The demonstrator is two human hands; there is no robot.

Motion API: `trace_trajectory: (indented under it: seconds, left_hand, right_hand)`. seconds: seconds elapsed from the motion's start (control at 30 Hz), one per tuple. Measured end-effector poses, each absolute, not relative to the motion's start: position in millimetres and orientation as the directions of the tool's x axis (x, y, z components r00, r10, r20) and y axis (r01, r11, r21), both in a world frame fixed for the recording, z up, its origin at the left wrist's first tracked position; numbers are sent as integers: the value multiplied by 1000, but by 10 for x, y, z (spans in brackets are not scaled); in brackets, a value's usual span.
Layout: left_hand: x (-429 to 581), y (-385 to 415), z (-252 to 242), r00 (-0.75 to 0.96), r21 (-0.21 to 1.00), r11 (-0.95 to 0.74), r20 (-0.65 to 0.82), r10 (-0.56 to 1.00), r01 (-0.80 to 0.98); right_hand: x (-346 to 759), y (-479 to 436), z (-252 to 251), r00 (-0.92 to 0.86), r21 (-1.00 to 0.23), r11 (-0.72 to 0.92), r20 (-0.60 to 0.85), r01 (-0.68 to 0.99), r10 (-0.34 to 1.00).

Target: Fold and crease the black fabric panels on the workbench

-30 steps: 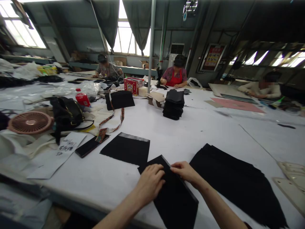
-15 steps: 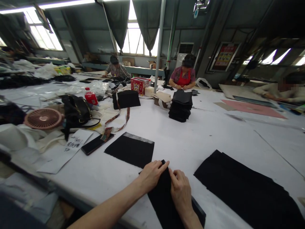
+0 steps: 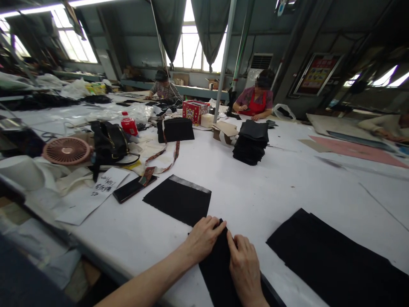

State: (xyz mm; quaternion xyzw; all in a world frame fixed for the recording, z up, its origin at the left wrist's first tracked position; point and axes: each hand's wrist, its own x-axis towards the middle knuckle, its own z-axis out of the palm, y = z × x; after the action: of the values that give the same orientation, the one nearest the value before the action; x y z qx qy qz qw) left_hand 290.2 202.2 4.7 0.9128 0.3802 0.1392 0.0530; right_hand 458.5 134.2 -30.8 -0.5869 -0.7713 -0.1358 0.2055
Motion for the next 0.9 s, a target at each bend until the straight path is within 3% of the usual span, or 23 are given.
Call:
trace_trajectory:
  seconds: [0.6,0.9]
  left_hand:
    - [2924,2036,29,613,261,-648,211,762,716]
    - [2955,2037,125,600,179,-627,182,779,758]
  right_hand:
    - [4574,1340,-281,-223,-34,265,444,964,868]
    - [4564,1343,-276,-198,-47,246,461,968,865]
